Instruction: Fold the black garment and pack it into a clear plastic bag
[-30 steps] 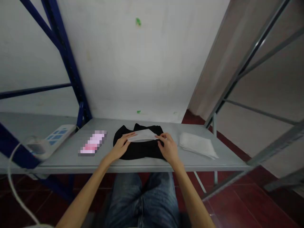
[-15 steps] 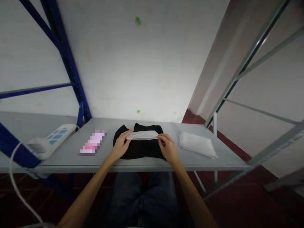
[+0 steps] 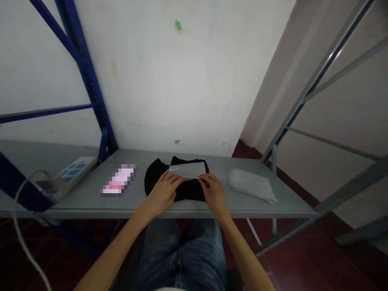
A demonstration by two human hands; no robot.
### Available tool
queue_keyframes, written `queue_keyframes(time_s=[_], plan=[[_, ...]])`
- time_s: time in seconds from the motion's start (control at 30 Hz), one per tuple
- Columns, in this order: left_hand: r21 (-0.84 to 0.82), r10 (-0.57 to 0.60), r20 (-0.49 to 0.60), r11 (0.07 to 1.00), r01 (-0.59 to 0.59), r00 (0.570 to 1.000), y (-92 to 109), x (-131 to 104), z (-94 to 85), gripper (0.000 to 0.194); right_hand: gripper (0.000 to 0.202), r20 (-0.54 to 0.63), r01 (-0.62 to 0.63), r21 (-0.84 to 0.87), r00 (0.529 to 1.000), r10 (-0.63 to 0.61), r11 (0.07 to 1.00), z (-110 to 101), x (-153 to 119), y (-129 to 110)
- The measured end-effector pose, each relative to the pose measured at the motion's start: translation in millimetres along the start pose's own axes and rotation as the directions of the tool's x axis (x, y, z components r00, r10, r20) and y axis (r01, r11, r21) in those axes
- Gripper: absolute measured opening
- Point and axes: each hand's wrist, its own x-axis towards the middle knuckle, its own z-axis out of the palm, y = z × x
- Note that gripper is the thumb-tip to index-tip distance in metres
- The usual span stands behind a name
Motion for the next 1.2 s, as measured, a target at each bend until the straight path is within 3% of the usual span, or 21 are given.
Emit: queue_keyframes(time_s=[0.1, 0.23, 0.33, 0.57, 0.7, 0.8, 0.93, 1.07, 1.2], plan=[[-0.052, 0.019, -0.079, 0.998, -0.024, 0.997, 5, 1, 14.9, 0.051, 0.024, -0.008, 0.054, 0.003, 0.999, -0.054, 0.999, 2, -4, -9], [-0.042, 0.045, -0.219, 0.998, -0.056, 0.975, 1, -1, 37.7, 0.02, 0.025, 0.015, 0.161, 0.013, 0.987, -0.161, 0.987, 11, -13, -26], [0.008, 0.067, -0.293, 0.998, -0.068, 0.954, -6, -3, 43.4, 0.015, 0.027, 0.036, 0.198, 0.035, 0.979, -0.199, 0.98, 16, -16, -30], [0.099, 0.159, -0.336, 0.986, -0.133, 0.928, -6, -3, 44.9, 0.014, 0.027, 0.1, 0.194, 0.09, 0.974, -0.203, 0.977, 14, -13, -27], [0.136, 0.095, -0.243, 0.989, -0.063, 0.965, -9, -2, 43.8, 0.021, 0.029, 0.139, 0.153, 0.084, 0.977, -0.163, 0.985, 9, -6, -25], [0.155, 0.018, -0.182, 0.988, 0.011, 0.983, -24, -3, 35.3, 0.026, 0.029, 0.084, 0.091, 0.076, 0.992, -0.097, 0.993, -4, 3, -10], [0.159, -0.049, -0.222, 0.984, 0.086, 0.974, -45, -7, 26.0, 0.024, 0.026, 0.007, 0.035, 0.074, 0.999, -0.035, 0.997, -29, 18, 17], [0.146, -0.03, -0.206, 0.987, 0.061, 0.978, -44, -7, 30.3, 0.022, 0.028, -0.008, 0.055, 0.077, 0.998, -0.054, 0.996, -57, 29, 39], [0.149, -0.074, -0.154, 0.984, 0.097, 0.985, -45, -9, 38.3, 0.025, 0.037, -0.131, -0.102, -0.046, 0.987, 0.095, 0.994, -102, 30, 72]])
